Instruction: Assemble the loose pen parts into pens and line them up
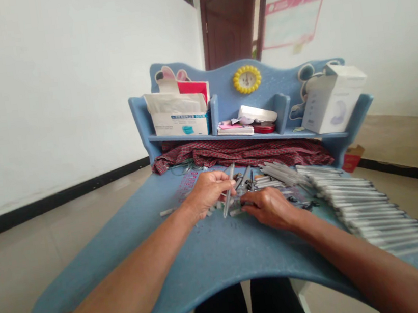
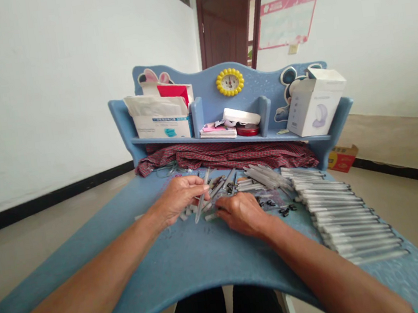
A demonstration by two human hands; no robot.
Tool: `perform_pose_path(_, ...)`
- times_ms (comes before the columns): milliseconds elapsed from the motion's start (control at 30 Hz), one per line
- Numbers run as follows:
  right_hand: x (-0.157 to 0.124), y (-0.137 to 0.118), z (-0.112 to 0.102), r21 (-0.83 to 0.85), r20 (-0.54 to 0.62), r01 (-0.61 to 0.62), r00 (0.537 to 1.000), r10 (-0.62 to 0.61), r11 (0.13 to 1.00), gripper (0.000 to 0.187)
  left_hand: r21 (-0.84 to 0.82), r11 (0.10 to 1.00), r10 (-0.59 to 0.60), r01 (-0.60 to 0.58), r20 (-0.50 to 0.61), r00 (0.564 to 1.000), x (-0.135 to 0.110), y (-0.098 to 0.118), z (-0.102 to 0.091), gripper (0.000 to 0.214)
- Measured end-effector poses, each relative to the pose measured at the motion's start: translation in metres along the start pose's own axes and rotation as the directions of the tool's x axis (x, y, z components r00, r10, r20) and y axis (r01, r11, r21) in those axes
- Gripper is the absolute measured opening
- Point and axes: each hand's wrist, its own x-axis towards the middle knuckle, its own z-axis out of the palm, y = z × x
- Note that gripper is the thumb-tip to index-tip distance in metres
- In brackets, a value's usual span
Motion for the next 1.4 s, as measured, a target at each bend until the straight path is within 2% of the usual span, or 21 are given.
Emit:
perform_pose_path(167, 0.003, -0.024, -0.004, -0.136, 0.089, 0.141, 0.987, -0.13, 0.981, 0.028, -0.035, 0.999, 0.0, -0.003, -0.085, 0.996, 0.003, -0.001, -0.001, 0.013)
perform_pose_path(267, 0.006, -0.031, -0.003, -0.198, 0.114, 0.175, 0.981, -0.155, 0.964, 0.029, -0.043, 0.999, -0.005, 0.0, -0.125, 0.992, 0.004, -0.002, -0.001, 0.014)
perform_pose_path(367, 0.004, -0.031, -0.003, -0.182, 0.103, 0.18, 0.981, -0.164, 0.967, 0.027, -0.054, 0.999, -0.001, -0.007, -0.138, 0.99, 0.003, -0.001, -0.001, 0.013)
perform_pose_path(467, 0.002, -0.022, -0.002, -0.025, 0.016, 0.146, 0.989, -0.145, 0.989, 0.023, -0.079, 0.996, 0.016, -0.027, -0.138, 0.99, 0.001, 0.0, -0.001, 0.014)
perform_pose_path(533, 0.001, -0.015, 0.0, 0.25, -0.056, 0.104, 0.994, -0.093, 0.962, 0.017, -0.112, 0.993, 0.025, -0.041, -0.139, 0.99, 0.001, 0.001, -0.002, 0.016)
perform_pose_path(567, 0.001, -0.011, 0.001, 0.435, -0.07, 0.081, 0.996, -0.055, 0.897, 0.015, -0.133, 0.99, 0.027, -0.047, -0.143, 0.989, 0.001, 0.001, -0.002, 0.016)
perform_pose_path(633, 0.002, -0.006, 0.002, 0.77, -0.045, 0.028, 0.999, 0.011, 0.638, 0.009, -0.184, 0.981, 0.027, -0.056, -0.157, 0.987, 0.002, 0.0, -0.003, 0.017)
perform_pose_path(700, 0.002, -0.003, 0.001, 0.937, -0.008, -0.005, 0.999, 0.035, 0.349, 0.008, -0.244, 0.968, 0.015, -0.057, -0.17, 0.985, 0.003, 0.0, -0.005, 0.017)
perform_pose_path(733, 0.002, -0.003, 0.001, 0.969, -0.005, -0.005, 0.999, 0.038, 0.247, 0.011, -0.274, 0.96, 0.008, -0.056, -0.175, 0.985, 0.003, 0.001, -0.005, 0.016)
perform_pose_path(800, 0.001, -0.004, 0.0, 0.992, -0.018, 0.013, 0.999, 0.039, 0.126, 0.016, -0.33, 0.942, -0.003, -0.059, -0.183, 0.983, 0.004, 0.001, -0.007, 0.015)
perform_pose_path(900, 0.0, -0.007, -0.001, 0.999, -0.018, 0.018, 1.0, 0.012, 0.032, 0.022, -0.424, 0.902, -0.006, -0.08, -0.198, 0.98, 0.005, 0.002, -0.01, 0.014)
perform_pose_path(1000, -0.001, -0.012, 0.0, 1.0, 0.008, -0.008, 1.0, -0.018, -0.008, 0.032, -0.491, 0.865, 0.008, -0.108, -0.202, 0.979, 0.007, 0.002, -0.012, 0.013)
perform_pose_path(1133, 0.0, -0.016, 0.002, 0.999, 0.048, -0.048, 0.999, 0.016, -0.002, 0.039, -0.508, 0.848, 0.056, -0.15, -0.195, 0.979, 0.007, 0.001, -0.012, 0.013)
perform_pose_path(1400, 0.001, -0.019, 0.006, 0.996, 0.083, -0.085, 0.995, 0.062, 0.031, 0.031, -0.458, 0.873, 0.086, -0.167, -0.192, 0.978, 0.002, 0.004, -0.008, 0.016)
